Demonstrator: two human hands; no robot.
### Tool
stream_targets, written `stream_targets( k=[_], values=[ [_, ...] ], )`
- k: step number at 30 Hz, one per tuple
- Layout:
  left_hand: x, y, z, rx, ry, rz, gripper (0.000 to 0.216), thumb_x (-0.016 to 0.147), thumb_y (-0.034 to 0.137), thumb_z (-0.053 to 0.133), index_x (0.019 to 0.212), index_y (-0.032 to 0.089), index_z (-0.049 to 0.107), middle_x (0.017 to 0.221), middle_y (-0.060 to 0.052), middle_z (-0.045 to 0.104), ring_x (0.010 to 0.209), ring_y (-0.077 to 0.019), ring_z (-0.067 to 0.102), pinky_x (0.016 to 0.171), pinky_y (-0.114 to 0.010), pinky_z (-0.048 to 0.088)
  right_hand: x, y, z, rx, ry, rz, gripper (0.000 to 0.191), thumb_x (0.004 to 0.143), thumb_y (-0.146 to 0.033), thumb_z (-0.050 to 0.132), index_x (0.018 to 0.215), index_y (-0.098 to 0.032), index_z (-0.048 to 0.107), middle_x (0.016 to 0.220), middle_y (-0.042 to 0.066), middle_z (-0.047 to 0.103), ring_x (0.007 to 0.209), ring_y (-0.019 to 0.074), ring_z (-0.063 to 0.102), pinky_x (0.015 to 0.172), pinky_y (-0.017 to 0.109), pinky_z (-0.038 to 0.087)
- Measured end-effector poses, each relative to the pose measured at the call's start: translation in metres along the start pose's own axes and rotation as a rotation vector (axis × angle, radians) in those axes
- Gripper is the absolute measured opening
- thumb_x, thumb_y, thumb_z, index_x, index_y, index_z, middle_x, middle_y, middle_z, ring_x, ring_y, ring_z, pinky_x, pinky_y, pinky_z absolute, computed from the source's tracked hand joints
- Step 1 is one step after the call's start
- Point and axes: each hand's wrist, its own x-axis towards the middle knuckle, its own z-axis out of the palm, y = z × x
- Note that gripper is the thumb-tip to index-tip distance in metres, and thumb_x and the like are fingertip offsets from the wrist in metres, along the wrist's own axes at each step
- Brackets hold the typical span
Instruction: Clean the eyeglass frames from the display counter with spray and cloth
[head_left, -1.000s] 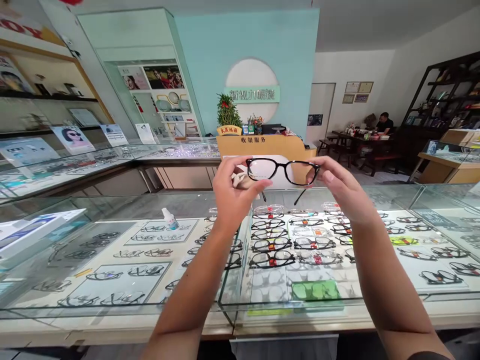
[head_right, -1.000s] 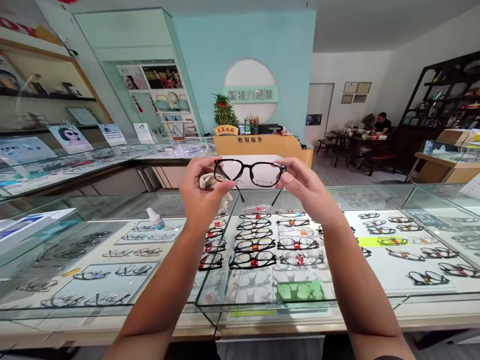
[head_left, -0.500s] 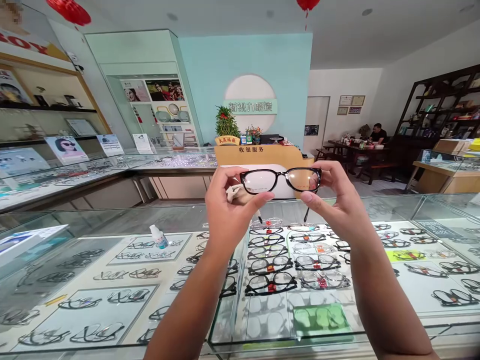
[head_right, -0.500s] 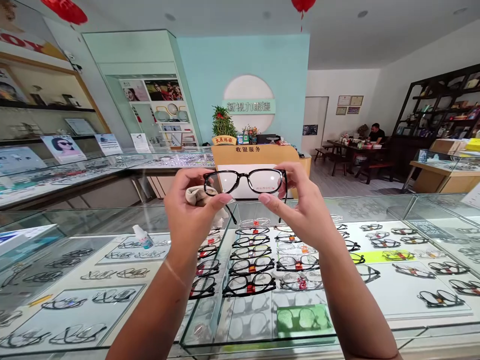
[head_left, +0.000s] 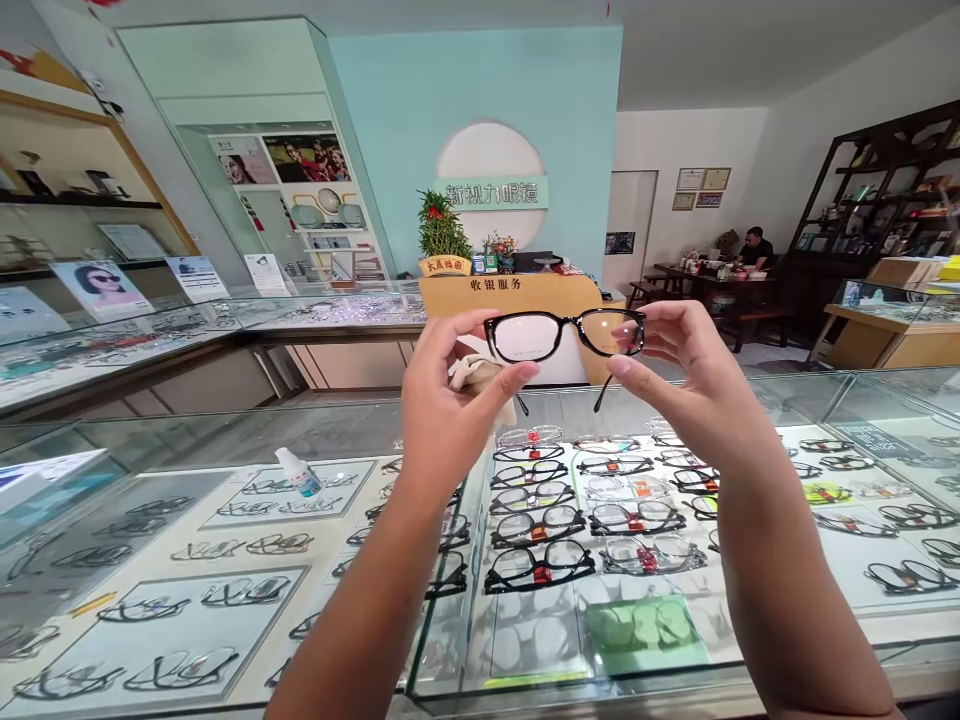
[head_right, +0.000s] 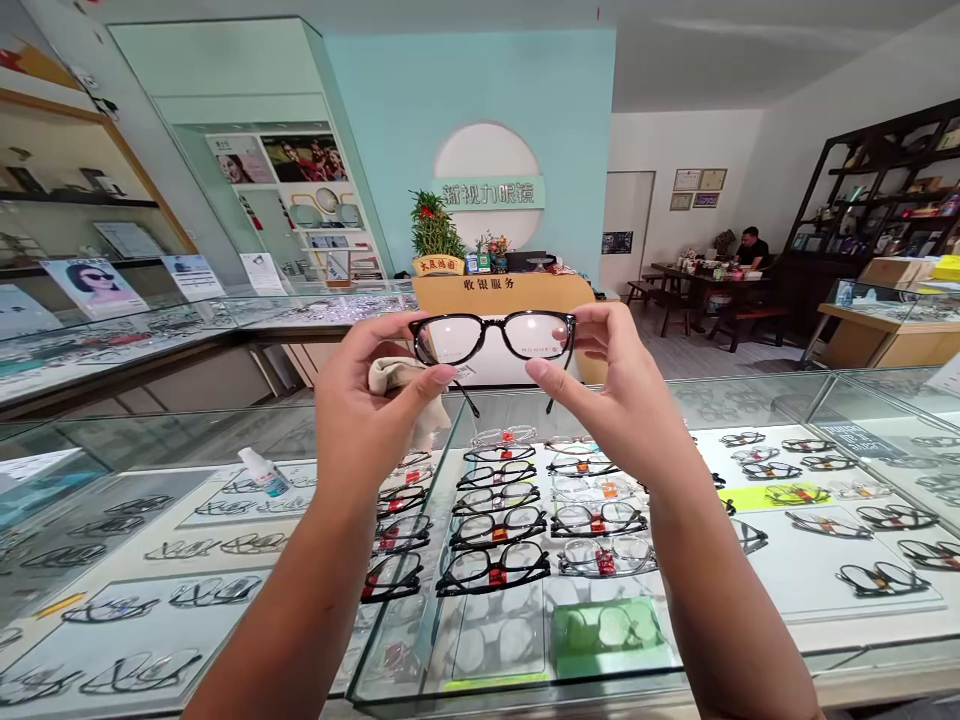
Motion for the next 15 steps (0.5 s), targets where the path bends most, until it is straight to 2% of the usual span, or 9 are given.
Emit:
stream_targets(
  k=[7, 15],
  values=[
    [-0.0021, -0.0001, 0.0059, 0.061, 0.083, 0.045, 0.054, 0.078, 0.052, 0.095, 0.126, 0.034, 0.079, 0.116, -0.005, 0.07, 0.097, -0.0219, 0.064, 0.087, -0.037, 0.055, -0.0018, -0.006, -0.0004, -0.182, 0.054, -0.011, 0.055, 0.094, -0.065, 0.076, 0.132, -0.028, 0.061, 0.14, 0.012, 0.072, 0.129, 0.0338, 0.069, 0.109, 0.056, 0.056],
    [-0.0026, -0.0009, 0.0091, 0.071, 0.093, 0.072, 0.053, 0.079, 0.054, 0.094, 0.127, 0.034, 0.081, 0.113, -0.006, 0.071, 0.096, -0.0215, 0.065, 0.083, -0.037, 0.056, -0.0034, -0.0052, -0.0016, -0.282, 0.095, -0.02, 0.057, 0.093, -0.067, 0.076, 0.13, -0.025, 0.067, 0.131, 0.014, 0.075, 0.116, 0.0342, 0.072, 0.098, 0.053, 0.059]
  ],
)
